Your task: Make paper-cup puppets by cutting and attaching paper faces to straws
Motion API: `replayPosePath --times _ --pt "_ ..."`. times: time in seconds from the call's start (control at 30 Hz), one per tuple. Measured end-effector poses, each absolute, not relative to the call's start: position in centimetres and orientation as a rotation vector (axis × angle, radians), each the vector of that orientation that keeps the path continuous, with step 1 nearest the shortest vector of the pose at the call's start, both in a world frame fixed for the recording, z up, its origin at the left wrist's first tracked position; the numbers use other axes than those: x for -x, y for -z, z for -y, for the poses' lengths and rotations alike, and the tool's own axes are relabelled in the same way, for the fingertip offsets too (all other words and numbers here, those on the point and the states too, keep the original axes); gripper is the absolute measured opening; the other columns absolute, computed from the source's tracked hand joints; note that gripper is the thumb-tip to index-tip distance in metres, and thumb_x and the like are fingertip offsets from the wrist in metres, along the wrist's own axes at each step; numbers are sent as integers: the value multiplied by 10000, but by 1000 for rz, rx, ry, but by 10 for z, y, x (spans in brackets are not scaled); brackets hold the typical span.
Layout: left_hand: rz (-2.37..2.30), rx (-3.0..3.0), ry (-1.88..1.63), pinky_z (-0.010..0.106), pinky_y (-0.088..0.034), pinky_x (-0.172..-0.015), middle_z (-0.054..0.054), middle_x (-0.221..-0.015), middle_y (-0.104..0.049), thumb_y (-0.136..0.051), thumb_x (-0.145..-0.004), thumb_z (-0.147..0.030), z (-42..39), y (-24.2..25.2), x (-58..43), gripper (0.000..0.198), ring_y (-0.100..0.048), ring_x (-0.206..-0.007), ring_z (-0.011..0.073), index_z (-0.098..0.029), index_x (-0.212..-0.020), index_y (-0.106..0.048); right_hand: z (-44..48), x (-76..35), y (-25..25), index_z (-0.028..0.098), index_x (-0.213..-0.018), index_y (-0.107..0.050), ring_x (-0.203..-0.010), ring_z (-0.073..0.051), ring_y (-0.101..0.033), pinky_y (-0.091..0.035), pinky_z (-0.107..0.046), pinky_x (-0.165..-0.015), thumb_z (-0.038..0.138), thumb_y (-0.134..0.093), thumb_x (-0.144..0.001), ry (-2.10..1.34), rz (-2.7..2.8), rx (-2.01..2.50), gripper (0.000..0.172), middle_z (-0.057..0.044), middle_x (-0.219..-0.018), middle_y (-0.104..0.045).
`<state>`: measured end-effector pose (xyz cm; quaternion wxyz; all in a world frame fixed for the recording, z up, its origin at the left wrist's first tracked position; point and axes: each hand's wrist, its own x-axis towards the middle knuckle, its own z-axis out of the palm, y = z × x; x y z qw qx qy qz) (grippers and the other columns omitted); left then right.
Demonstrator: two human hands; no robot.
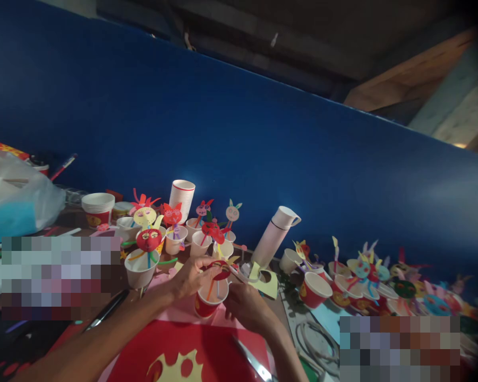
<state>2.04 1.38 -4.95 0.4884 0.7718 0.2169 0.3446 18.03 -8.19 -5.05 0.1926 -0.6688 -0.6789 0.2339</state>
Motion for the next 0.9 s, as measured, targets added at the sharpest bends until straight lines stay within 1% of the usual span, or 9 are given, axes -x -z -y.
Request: replayPosePath --times 0.1,0.2,0.43,0.6,0.73,0.83,0.9 --pt "-505 -1856 -832 262 -452 -718 72 -863 -695 -517 -817 -359 -15 52 -21 335 -601 -808 192 -112 -953 -698 85 -181 46 175 -656 -600 -520 -101 -619 -397 -157 -482 103 -408 -728 -683 1920 1883 217 -16 -589 -672" --pt "-468 -1859 -839 269 -454 -747 76 -907 -698 -518 -824 -367 -16 53 -21 336 -606 -835 196 -123 -970 -698 88 -183 40 174 -662 -623 -521 -108 -613 -399 -168 -500 103 -419 -717 -690 1947 1896 222 -14 -563 -662" --pt "-468 -1844 -831 268 -458 -718 76 -880 -705 -534 -814 -349 -13 52 -23 324 -609 -819 202 -111 -958 -700 89 -188 35 172 -727 -666 -521 -110 -589 -385 -190 -533 108 -436 -731 -666 2005 1935 240 -9 -548 -651" --pt "-500 -1806 -821 267 -464 -704 77 -873 -708 -544 -802 -354 -14 54 -23 336 -620 -803 202 -104 -973 -690 89 -188 37 191 -759 -683 -574 -120 -601 -382 -201 -555 126 -436 -748 -635 2014 1972 255 -10 -585 -662" --pt "-434 -1764 -786 282 -469 -771 72 -964 -699 -551 -795 -345 -13 54 -20 338 -620 -894 218 -127 -1025 -668 89 -189 39 198 -788 -692 -644 -136 -619 -391 -210 -584 140 -451 -747 -610 2005 2011 251 -21 -645 -678" --pt "-444 -1717 -761 317 -452 -856 85 -1082 -664 -573 -772 -342 -13 53 -17 417 -592 -1000 243 -141 -1135 -612 89 -189 40 197 -783 -691 -666 -137 -627 -400 -208 -593 154 -461 -748 -613 2000 2010 237 -24 -672 -687" --pt "-466 -1683 -755 334 -441 -885 89 -1135 -638 -595 -740 -327 -17 52 -14 474 -572 -1038 255 -151 -1181 -580 89 -189 40 192 -773 -688 -651 -135 -631 -405 -203 -589 153 -459 -744 -622 1990 1997 234 -23 -654 -687"
